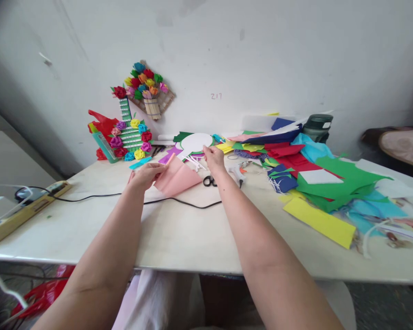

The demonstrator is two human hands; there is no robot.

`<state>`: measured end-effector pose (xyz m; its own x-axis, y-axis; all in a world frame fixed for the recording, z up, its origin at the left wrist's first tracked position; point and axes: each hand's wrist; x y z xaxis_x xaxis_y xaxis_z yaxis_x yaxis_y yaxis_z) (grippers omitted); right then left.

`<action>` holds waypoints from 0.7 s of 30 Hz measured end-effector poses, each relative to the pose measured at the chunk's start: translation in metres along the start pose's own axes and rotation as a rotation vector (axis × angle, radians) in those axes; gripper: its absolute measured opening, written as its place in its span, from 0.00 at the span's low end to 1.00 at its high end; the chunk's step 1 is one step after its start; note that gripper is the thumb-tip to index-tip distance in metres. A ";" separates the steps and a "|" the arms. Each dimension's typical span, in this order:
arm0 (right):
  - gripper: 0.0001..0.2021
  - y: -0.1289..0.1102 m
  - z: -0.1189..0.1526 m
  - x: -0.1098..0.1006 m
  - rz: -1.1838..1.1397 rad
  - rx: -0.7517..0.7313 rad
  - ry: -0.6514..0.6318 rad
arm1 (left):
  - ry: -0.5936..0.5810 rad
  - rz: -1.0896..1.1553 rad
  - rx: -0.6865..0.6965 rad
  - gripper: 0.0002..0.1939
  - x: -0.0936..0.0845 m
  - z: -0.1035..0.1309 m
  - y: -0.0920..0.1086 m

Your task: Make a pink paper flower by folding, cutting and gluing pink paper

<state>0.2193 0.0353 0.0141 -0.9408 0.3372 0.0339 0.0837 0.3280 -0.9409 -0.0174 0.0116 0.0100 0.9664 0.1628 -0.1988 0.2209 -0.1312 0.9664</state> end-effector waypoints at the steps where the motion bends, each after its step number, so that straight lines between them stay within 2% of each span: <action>1: 0.15 -0.001 0.002 0.002 -0.024 0.005 0.045 | 0.000 0.002 -0.008 0.15 0.001 0.000 0.000; 3: 0.12 -0.002 0.007 0.006 -0.023 0.026 0.013 | 0.000 -0.011 -0.008 0.16 0.001 0.001 0.000; 7: 0.10 -0.003 0.017 0.013 0.082 0.042 -0.154 | 0.007 -0.045 0.011 0.16 -0.002 -0.001 -0.001; 15: 0.28 0.022 0.017 0.021 0.422 -0.048 -0.471 | 0.064 -0.233 0.117 0.12 -0.012 -0.003 -0.001; 17: 0.27 0.024 0.017 0.020 0.534 -0.123 -0.518 | 0.098 -0.301 0.098 0.12 -0.013 0.000 0.002; 21: 0.17 0.014 0.021 0.017 0.764 -0.303 -0.569 | 0.123 -0.388 0.093 0.11 -0.014 0.006 0.009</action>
<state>0.1975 0.0268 -0.0055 -0.6098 0.1047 -0.7857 0.7377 0.4376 -0.5142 -0.0285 0.0022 0.0204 0.7876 0.3323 -0.5189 0.5818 -0.1236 0.8039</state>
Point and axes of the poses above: each hand's wrist, its own z-axis away from the middle knuckle, its own x-axis out of the palm, y = z × x, and after that the axes turned 14 degrees about y, right-handed
